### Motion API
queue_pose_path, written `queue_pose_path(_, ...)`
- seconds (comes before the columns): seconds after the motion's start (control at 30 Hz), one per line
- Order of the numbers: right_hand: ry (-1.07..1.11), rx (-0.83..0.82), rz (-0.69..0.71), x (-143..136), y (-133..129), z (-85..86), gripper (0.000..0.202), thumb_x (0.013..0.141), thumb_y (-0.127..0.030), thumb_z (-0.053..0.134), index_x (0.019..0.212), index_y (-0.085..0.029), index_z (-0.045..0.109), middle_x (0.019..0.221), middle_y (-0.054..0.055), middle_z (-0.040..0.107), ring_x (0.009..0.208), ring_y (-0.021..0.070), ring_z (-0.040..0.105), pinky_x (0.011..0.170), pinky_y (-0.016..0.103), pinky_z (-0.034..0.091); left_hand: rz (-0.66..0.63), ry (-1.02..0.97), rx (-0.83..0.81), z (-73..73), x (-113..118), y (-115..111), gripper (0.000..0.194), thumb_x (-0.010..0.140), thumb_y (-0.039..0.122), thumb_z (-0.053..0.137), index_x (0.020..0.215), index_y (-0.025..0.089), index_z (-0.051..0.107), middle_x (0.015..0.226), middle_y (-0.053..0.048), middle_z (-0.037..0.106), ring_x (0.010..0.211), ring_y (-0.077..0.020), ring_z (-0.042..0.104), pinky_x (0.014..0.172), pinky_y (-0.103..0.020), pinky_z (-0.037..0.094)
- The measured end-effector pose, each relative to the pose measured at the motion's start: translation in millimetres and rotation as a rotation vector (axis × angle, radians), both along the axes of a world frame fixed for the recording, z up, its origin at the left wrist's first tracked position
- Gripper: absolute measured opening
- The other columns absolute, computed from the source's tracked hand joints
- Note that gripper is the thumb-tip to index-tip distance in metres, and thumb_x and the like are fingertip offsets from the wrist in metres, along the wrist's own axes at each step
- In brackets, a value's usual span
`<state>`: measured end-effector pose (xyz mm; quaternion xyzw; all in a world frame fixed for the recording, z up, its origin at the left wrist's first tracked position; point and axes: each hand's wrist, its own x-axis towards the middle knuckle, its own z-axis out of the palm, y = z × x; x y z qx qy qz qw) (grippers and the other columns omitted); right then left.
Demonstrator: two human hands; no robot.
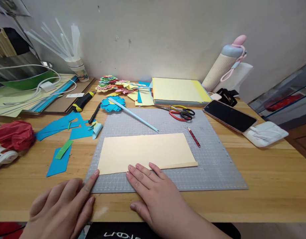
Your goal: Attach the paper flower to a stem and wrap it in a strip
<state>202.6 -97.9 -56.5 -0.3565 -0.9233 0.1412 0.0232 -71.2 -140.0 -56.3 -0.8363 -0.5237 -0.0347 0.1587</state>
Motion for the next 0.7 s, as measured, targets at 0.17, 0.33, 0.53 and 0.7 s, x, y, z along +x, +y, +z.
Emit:
queue_pose_path(0.17, 0.043, -0.036, -0.017, 0, -1, 0.5, 0.060, 0.096, -0.039, 0.044, 0.150, -0.023, 0.023, 0.154, -0.001, 0.022, 0.141, 0.0194, 0.026, 0.117, 0.045, 0.020, 0.030, -0.079, -0.029, -0.6, 4, 2, 0.072, 0.085, 0.038, 0.053, 0.148, 0.018, 0.026, 0.099, -0.008, 0.061, 0.086, -0.0256, 0.051, 0.080, -0.037, 0.034)
queue_pose_path(0.33, 0.035, -0.083, -0.031, 0, -1, 2.3, 0.060, 0.095, -0.040, 0.044, 0.150, -0.024, 0.024, 0.155, -0.001, 0.020, 0.142, 0.0202, 0.024, 0.117, 0.046, 0.018, -0.002, -0.155, 0.129, 1.8, 28, 13, 0.076, 0.084, 0.033, 0.057, 0.149, 0.014, 0.022, 0.101, -0.012, 0.054, 0.090, -0.0265, 0.050, 0.081, -0.039, 0.035)
queue_pose_path(0.53, 0.051, -0.105, -0.038, 0, 0, 5.2, 0.058, 0.097, -0.042, 0.041, 0.150, -0.026, 0.022, 0.155, -0.002, 0.019, 0.143, 0.0186, 0.022, 0.117, 0.046, 0.017, -0.016, -0.280, 0.232, 4.4, 44, 18, 0.066, 0.084, 0.030, 0.061, 0.144, 0.034, 0.034, 0.105, -0.007, 0.050, 0.091, -0.0234, 0.050, 0.081, -0.038, 0.033)
queue_pose_path(0.7, 0.106, -0.093, -0.051, 1, -2, 3.2, 0.057, 0.098, -0.044, 0.038, 0.150, -0.028, 0.021, 0.156, -0.003, 0.021, 0.143, 0.0164, 0.022, 0.118, 0.044, 0.015, -0.017, -0.232, 0.081, -0.3, 37, 18, 0.041, 0.084, 0.031, 0.058, 0.125, 0.028, 0.058, 0.105, -0.007, 0.058, 0.095, -0.0246, 0.052, 0.084, -0.039, 0.034)
